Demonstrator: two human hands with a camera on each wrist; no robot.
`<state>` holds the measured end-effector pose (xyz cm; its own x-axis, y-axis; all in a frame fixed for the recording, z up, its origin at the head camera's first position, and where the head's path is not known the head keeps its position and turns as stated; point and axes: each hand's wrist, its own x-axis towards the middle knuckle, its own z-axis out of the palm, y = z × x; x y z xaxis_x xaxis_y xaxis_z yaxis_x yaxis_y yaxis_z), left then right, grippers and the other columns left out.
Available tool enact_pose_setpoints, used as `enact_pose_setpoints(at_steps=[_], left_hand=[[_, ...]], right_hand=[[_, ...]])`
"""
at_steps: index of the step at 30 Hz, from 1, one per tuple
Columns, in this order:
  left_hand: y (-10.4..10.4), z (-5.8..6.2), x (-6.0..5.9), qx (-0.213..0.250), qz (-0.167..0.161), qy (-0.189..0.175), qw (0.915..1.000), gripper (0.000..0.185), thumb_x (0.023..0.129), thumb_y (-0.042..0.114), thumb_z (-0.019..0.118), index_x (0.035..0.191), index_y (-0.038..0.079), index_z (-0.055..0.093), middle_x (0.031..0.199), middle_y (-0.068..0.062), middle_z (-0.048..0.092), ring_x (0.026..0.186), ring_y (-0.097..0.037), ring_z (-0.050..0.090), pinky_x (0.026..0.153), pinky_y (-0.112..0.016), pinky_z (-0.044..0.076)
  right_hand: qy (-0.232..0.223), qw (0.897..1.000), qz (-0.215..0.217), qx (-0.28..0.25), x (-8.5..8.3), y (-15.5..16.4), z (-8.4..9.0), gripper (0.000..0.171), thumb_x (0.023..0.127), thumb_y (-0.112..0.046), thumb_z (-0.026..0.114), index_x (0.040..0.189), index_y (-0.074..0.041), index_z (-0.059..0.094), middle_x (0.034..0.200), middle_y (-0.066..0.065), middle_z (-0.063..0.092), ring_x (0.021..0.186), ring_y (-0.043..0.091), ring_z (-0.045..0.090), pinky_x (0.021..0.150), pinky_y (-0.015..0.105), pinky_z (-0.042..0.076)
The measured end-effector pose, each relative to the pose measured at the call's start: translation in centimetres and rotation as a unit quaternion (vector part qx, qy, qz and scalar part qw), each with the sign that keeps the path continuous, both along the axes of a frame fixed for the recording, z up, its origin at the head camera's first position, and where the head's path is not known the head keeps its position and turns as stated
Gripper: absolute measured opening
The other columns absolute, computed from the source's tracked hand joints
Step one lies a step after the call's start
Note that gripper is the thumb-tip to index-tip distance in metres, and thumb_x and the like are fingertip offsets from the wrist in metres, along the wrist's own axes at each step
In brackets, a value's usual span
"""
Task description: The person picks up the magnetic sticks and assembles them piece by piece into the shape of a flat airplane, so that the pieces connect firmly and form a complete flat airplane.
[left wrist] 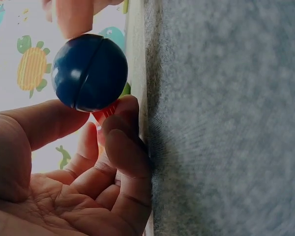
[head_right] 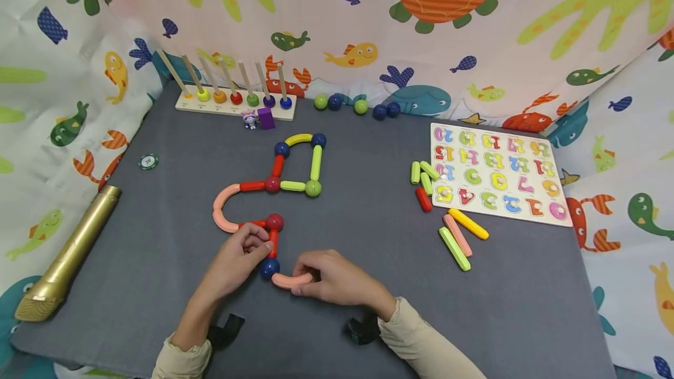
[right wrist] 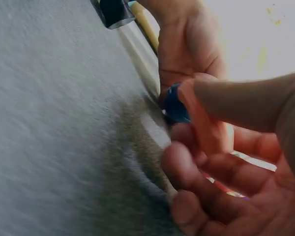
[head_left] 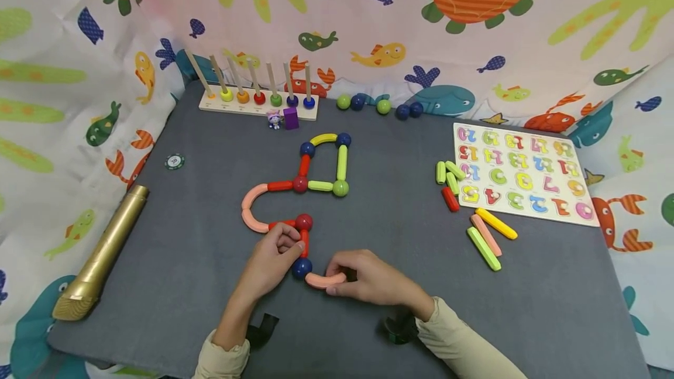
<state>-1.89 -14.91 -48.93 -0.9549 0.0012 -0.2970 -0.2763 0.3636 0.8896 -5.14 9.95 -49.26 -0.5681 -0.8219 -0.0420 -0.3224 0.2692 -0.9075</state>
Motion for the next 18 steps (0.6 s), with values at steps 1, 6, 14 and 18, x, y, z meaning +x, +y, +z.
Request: enact_pose_setpoints(at_steps=[1,6,14,18], left_hand=[[0.0,0.0,-0.1,0.000,-0.001,0.000,1.0000,0.014,0.103,0.015,0.071,0.114,0.010,0.064,0.091,0.000,0.070,0.086,-0.019,0.063,0.082,-0.035,0.049],[0.2,0.0,-0.3,-0.005,0.002,0.012,0.9999,0.013,0.103,0.013,0.070,0.113,0.008,0.064,0.090,-0.002,0.070,0.086,-0.018,0.063,0.082,-0.035,0.049],[1.5,0.6,1.4,-0.174,-0.047,0.135,0.9742,0.023,0.101,0.011,0.074,0.121,0.005,0.068,0.120,-0.013,0.066,0.107,-0.033,0.064,0.091,-0.053,0.054],[2.1,1.3,2.8,-0.273,-0.126,0.254,0.9193,0.030,0.093,0.011,0.083,0.121,0.005,0.072,0.128,-0.015,0.063,0.124,-0.044,0.055,0.093,-0.064,0.050]], right_hand=[[-0.001,1.000,-0.015,-0.005,0.3,0.1,-0.2,0.009,0.099,-0.021,0.081,0.099,-0.021,0.072,0.088,-0.015,0.064,0.074,0.004,0.055,0.066,0.024,0.047],[0.011,0.999,-0.047,-0.001,1.2,-0.1,-0.7,0.009,0.100,-0.024,0.080,0.099,-0.021,0.071,0.089,-0.014,0.063,0.076,0.005,0.055,0.069,0.025,0.048],[0.004,0.999,-0.004,0.035,0.6,-0.2,-0.2,0.009,0.100,-0.018,0.080,0.101,-0.018,0.072,0.084,-0.014,0.061,0.071,0.003,0.054,0.065,0.022,0.047],[-0.024,0.998,0.043,0.029,-1.2,1.1,0.0,0.004,0.104,-0.019,0.075,0.106,-0.015,0.076,0.086,-0.014,0.066,0.073,0.001,0.060,0.068,0.023,0.053]])
